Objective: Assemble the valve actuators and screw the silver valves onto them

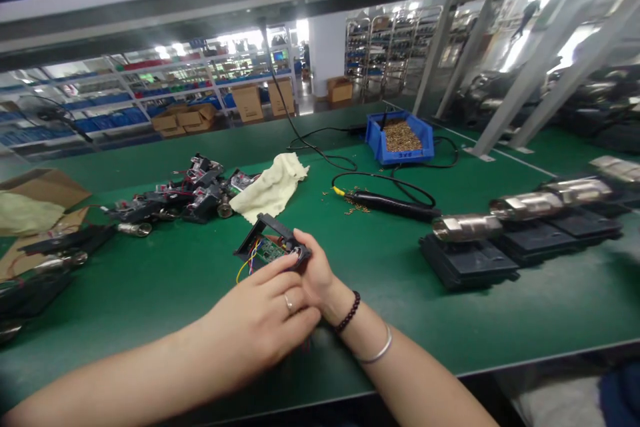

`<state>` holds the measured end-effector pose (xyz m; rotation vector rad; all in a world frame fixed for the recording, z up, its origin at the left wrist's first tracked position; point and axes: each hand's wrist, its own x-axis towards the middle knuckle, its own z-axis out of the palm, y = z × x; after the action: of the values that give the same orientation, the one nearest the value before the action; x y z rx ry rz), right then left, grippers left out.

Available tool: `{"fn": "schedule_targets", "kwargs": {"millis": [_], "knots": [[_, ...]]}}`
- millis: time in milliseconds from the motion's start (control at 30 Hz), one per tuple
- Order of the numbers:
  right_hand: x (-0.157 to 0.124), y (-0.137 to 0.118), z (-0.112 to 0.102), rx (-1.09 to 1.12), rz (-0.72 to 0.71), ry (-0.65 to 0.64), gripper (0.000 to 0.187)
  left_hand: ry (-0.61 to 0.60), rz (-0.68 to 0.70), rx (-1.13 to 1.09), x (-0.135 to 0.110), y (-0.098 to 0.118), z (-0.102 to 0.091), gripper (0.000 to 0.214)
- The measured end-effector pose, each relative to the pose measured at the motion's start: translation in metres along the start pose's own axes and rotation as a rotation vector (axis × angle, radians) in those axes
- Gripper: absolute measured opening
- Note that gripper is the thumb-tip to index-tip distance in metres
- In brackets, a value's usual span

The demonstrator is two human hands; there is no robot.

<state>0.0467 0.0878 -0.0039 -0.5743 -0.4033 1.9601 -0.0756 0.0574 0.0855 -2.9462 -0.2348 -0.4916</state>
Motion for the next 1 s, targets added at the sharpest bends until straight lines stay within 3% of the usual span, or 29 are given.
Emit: {"fn": "schedule_targets", "kwargs": {"millis": [67,133,200,267,333,367,433,567,667,767,900,1000], "knots": [[0.002,0.001,0.000,0.050,-0.017,-0.005,0.035,-0.018,-0.176,-0.061,-0.001,-0.007,-0.002,0.017],[0.005,0.002,0.001,0.105,-0.018,-0.008,0.039,-0.025,-0.467,-0.249,-0.008,-0.015,-0.009,0.014],[0.006,0.004,0.002,0.154,-0.016,-0.006,0.042,-0.047,-0.717,-0.576,-0.012,-0.023,-0.016,0.019],[0.006,0.005,0.003,0.196,-0.005,-0.001,0.043,-0.049,-0.850,-0.922,-0.013,-0.026,-0.019,0.028],[0.005,0.006,0.004,0.225,0.016,0.003,0.044,-0.001,-0.847,-1.084,-0.015,-0.024,-0.017,0.033],[0.004,0.006,0.004,0.235,0.026,0.004,0.044,0.034,-0.812,-1.036,-0.016,-0.021,-0.014,0.035],[0.003,0.005,0.005,0.251,0.033,0.005,0.043,0.117,-0.707,-0.706,-0.021,-0.015,-0.005,0.034],[0.002,0.005,0.006,0.271,0.021,0.005,0.039,0.265,-0.576,0.185,-0.036,-0.010,0.009,0.027],[0.003,0.006,0.004,0.267,0.021,0.002,0.038,0.220,-0.600,0.426,-0.044,-0.011,0.005,0.013],[0.004,0.008,0.002,0.265,0.003,0.003,0.037,0.091,-0.567,0.174,-0.045,-0.009,-0.008,0.027],[0.005,0.010,0.000,0.260,-0.007,-0.004,0.039,-0.116,-0.588,-0.526,-0.044,0.001,-0.022,0.026],[0.005,0.010,0.000,0.249,0.000,0.003,0.039,-0.073,-0.609,-0.672,-0.045,0.006,-0.016,0.037]]}}
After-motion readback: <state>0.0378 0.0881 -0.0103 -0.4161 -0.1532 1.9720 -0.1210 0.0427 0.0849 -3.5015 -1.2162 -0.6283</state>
